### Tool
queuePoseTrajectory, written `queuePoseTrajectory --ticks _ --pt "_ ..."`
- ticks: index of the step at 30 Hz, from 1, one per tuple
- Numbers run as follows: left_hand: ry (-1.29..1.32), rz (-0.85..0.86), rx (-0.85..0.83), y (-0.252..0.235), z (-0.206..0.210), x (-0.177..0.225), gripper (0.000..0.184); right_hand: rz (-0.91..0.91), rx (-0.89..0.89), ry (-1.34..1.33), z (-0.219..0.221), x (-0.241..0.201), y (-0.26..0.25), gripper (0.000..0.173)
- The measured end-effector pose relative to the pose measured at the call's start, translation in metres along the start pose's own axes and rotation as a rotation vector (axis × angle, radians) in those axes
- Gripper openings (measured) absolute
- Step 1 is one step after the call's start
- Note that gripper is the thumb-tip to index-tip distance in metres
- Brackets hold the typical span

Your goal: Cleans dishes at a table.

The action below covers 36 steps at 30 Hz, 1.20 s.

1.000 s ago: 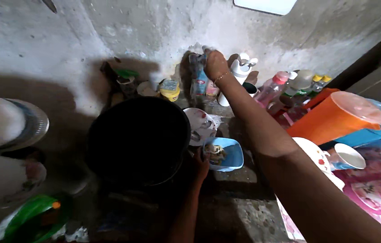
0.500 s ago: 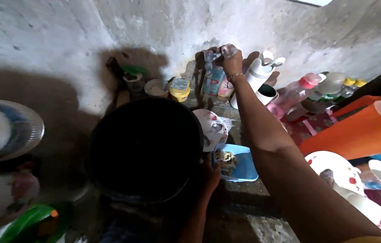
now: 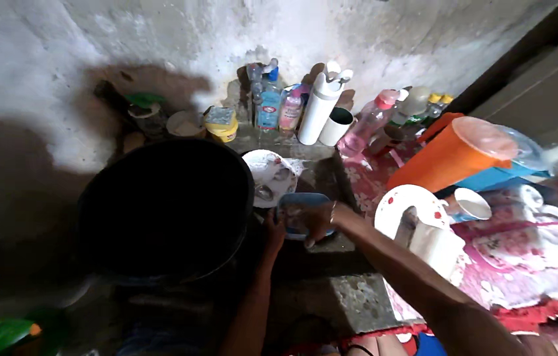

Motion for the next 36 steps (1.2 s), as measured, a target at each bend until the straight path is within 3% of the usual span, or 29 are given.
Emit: queuePoseTrajectory --ticks 3,7,11,16,18,22,24,27,32,36 --pt "0.004 0.0 -0.015 0.005 0.0 0.003 0.043 0.095 -0.079 0.023 0.04 0.01 -0.018 0.052" --pt "-0.048 0.046 -0.065 0.006 -0.001 -0.006 0.051 0.028 0.068 -0.151 0.038 -0.002 -0.017 0.048" --pt "-0.013 0.083 -0.095 0.01 -0.001 -0.003 0.052 0.093 0.164 -0.205 0.024 -0.031 0.019 0.048" --pt "0.28 -0.11 -0.199 0.022 0.0 0.0 0.051 0.436 0.444 -0.487 0.006 -0.04 0.048 0.049" --pt "0.367 -0.184 -0.204 0.022 0.001 -0.006 0.052 0.3 0.469 -0.547 0.009 -0.034 0.047 0.05" --pt "0.355 -0.151 -0.155 0.017 -0.001 -0.013 0.054 -0.095 0.164 -0.135 0.028 -0.029 0.04 0.067" --pt "0.337 -0.143 -0.128 0.017 -0.002 -0.013 0.052 -0.048 0.119 -0.06 0.04 -0.031 0.033 0.072" --pt "0.326 -0.074 -0.118 0.016 -0.001 -0.014 0.052 0.047 0.239 -0.141 0.065 -0.016 0.009 0.063" --pt "0.254 0.029 -0.182 0.021 0.002 -0.013 0.078 0.332 0.371 -0.138 0.053 -0.037 0.027 0.046" --pt "0.256 -0.012 -0.147 0.018 0.003 -0.017 0.068 0.245 0.47 -0.392 0.048 -0.021 0.029 0.052"
Point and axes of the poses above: each hand's wrist, its own y-axis away from the middle knuckle, its own z-axis out of the palm, x = y × z, the point moved 3 cm from there along -y, towards the middle knuckle, and after that the axes turned 10 degrees about x, right-handed, at the moved point
